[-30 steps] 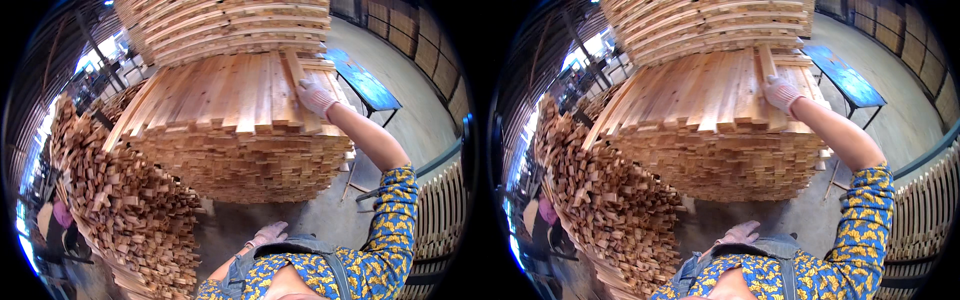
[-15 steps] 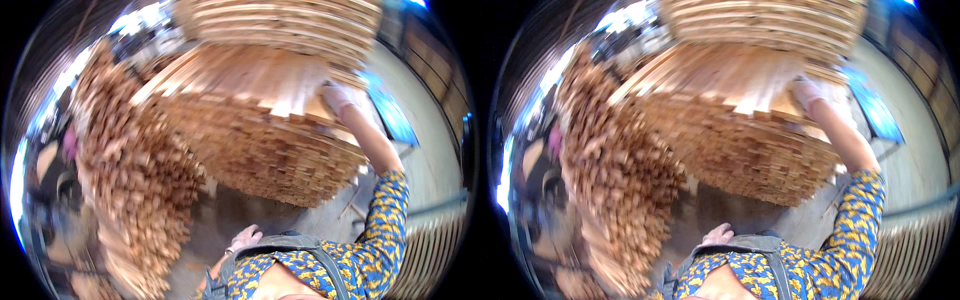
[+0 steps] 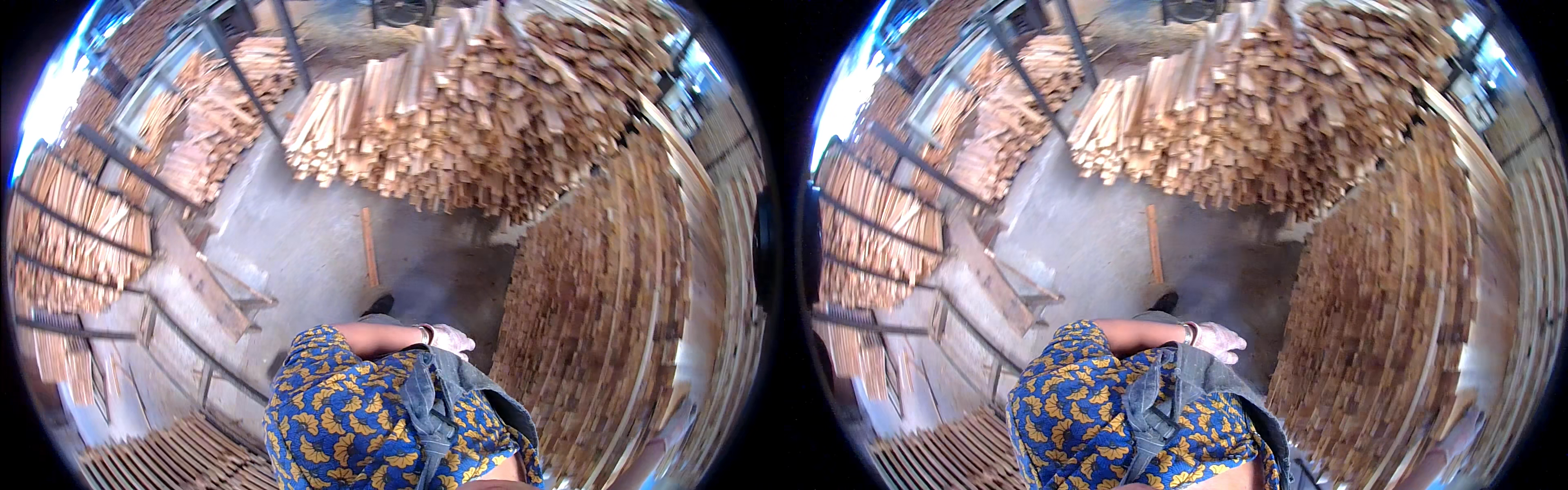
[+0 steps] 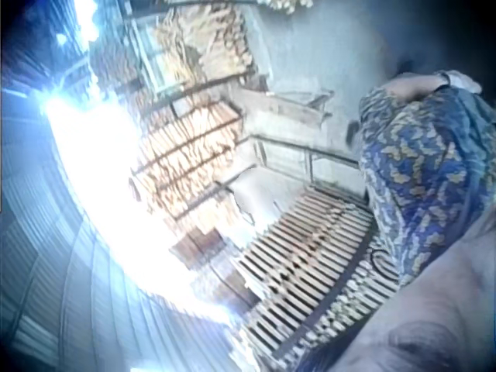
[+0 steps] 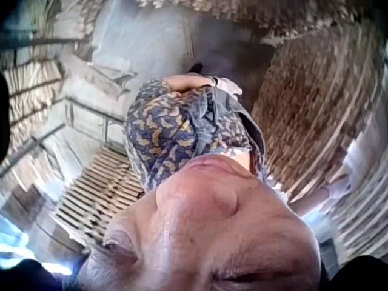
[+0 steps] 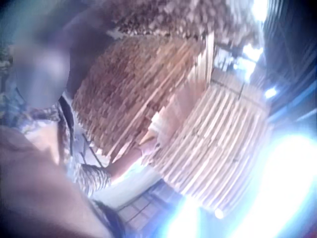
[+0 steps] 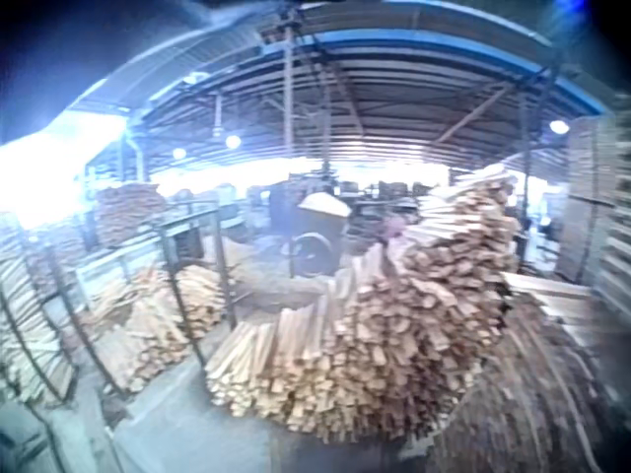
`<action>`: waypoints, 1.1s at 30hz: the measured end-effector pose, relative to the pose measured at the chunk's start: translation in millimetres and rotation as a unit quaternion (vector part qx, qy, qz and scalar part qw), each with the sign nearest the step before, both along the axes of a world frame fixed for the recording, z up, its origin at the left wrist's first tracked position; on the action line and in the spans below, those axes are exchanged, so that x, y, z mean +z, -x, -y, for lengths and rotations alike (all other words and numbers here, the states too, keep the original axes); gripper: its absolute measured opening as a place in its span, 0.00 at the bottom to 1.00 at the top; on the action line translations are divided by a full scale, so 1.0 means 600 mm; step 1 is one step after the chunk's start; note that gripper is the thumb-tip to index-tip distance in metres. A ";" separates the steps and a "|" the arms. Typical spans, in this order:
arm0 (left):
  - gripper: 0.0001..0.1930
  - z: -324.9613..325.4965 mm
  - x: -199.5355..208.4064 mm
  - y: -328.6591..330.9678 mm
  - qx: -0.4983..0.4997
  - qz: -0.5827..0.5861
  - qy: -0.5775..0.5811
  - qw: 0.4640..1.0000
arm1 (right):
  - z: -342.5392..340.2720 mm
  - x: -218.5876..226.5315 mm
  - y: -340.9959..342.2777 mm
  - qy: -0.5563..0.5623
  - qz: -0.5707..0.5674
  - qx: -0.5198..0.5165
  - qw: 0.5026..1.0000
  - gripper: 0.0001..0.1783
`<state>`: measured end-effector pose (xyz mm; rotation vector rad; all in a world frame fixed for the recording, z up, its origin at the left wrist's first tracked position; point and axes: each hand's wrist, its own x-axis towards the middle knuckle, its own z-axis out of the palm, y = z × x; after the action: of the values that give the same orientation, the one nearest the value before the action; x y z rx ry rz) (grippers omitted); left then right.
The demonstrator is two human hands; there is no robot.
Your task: The person repeatedly picks up bundles of wooden planks and places them onto a growing stack in a warehouse. They adjust the planks to align them neatly and occasionally move between stacks to retrieve more wood.
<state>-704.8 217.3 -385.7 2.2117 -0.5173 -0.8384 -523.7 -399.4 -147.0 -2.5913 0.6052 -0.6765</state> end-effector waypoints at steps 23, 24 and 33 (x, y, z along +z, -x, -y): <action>0.29 -0.664 -0.012 0.382 0.503 -0.056 0.081 0.859 | -1.250 -0.495 0.312 -0.279 -0.504 0.505 0.643 0.24; 0.30 -0.693 0.025 0.402 0.508 -0.080 0.080 0.854 | -1.269 -0.575 0.307 -0.302 -0.490 0.498 0.648 0.23; 0.25 -0.876 -0.134 0.539 0.658 -0.082 0.205 0.720 | -1.541 -0.686 0.252 -0.408 -0.621 0.202 0.639 0.24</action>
<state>-1028.4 742.9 -465.9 1.4679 0.8635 -0.0683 -675.1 525.1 -558.8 -1.7678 0.4295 1.3747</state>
